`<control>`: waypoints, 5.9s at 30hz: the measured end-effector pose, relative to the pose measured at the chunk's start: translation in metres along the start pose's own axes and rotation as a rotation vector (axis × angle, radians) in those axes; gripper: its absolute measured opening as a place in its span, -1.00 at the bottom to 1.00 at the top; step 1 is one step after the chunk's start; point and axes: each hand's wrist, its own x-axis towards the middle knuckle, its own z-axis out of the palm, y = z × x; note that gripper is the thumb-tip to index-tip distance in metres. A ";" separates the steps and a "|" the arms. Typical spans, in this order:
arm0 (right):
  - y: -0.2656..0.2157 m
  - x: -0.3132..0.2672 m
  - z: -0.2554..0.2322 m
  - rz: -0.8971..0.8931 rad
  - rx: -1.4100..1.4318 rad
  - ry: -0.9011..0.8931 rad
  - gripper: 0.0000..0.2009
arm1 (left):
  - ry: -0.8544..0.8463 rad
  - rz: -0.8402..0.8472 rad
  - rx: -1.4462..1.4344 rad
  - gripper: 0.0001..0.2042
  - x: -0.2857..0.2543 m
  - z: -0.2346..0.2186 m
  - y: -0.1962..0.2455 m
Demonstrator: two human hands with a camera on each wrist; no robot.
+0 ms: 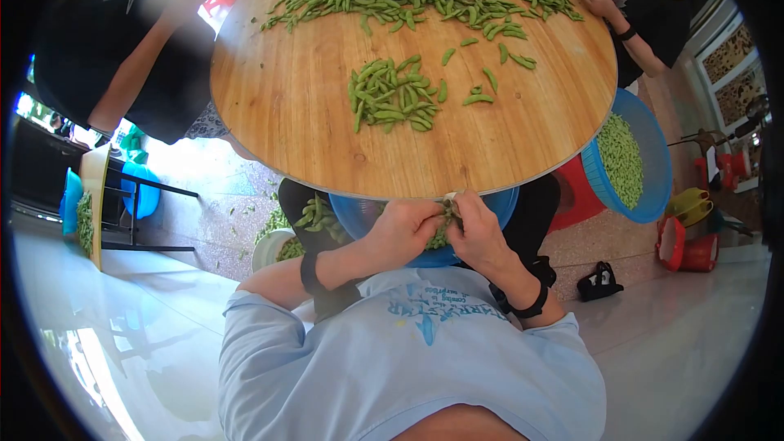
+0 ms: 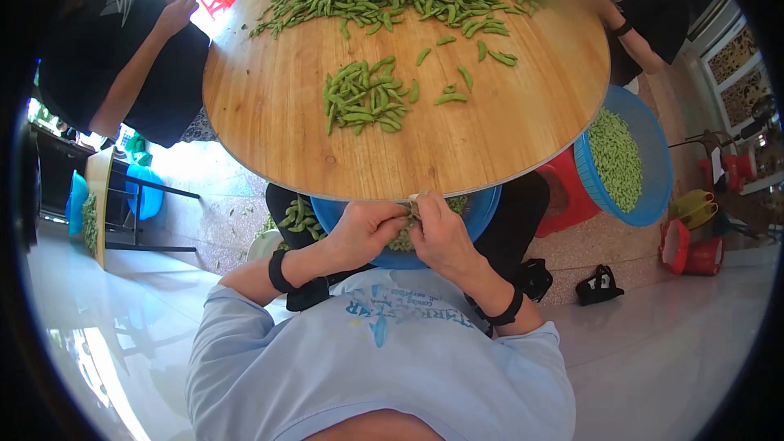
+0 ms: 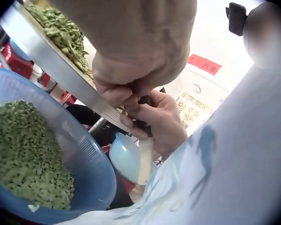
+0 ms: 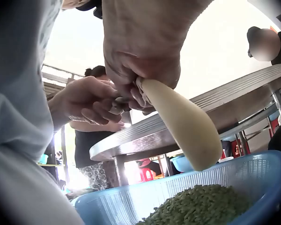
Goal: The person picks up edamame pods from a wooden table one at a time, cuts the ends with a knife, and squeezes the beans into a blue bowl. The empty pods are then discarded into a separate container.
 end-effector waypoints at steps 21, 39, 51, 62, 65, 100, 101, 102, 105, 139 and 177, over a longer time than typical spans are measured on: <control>-0.003 0.000 -0.001 0.001 0.053 -0.067 -0.78 | 0.050 -0.166 -0.374 -0.76 -0.023 -0.003 -0.012; -0.005 0.005 -0.012 0.103 0.232 -0.124 -0.81 | -0.110 0.498 0.820 -0.75 0.128 -0.080 -0.001; 0.011 0.009 -0.027 0.476 0.877 0.056 -0.63 | -0.024 0.468 0.791 -0.86 0.172 -0.061 -0.029; 0.000 0.006 -0.017 0.495 1.150 -0.072 -0.56 | -0.173 -0.299 -0.550 -0.93 0.048 -0.032 0.007; -0.001 0.008 -0.013 0.482 1.145 -0.108 -0.54 | -0.116 -0.302 -0.578 -0.93 0.041 -0.032 -0.001; 0.018 -0.007 -0.002 -0.113 0.145 -0.076 -0.77 | -0.339 -0.214 0.989 -0.92 -0.045 -0.092 0.014; 0.020 -0.008 -0.004 -0.092 0.099 -0.107 -0.77 | -0.338 -0.214 0.993 -0.92 -0.043 -0.101 0.011; 0.021 -0.009 -0.004 -0.071 0.054 -0.142 -0.77 | -0.197 -0.171 0.964 -0.92 -0.036 -0.110 0.006; 0.013 -0.001 -0.001 -0.025 0.110 -0.125 -0.78 | 0.301 0.034 0.740 -0.89 0.002 -0.119 -0.027; -0.008 0.017 0.004 0.569 1.225 -0.154 -0.63 | 0.095 -0.173 -0.529 -0.82 0.013 -0.034 -0.016; -0.003 0.017 0.014 0.059 0.052 0.114 -0.57 | 0.080 0.039 0.059 -0.92 0.000 -0.022 -0.010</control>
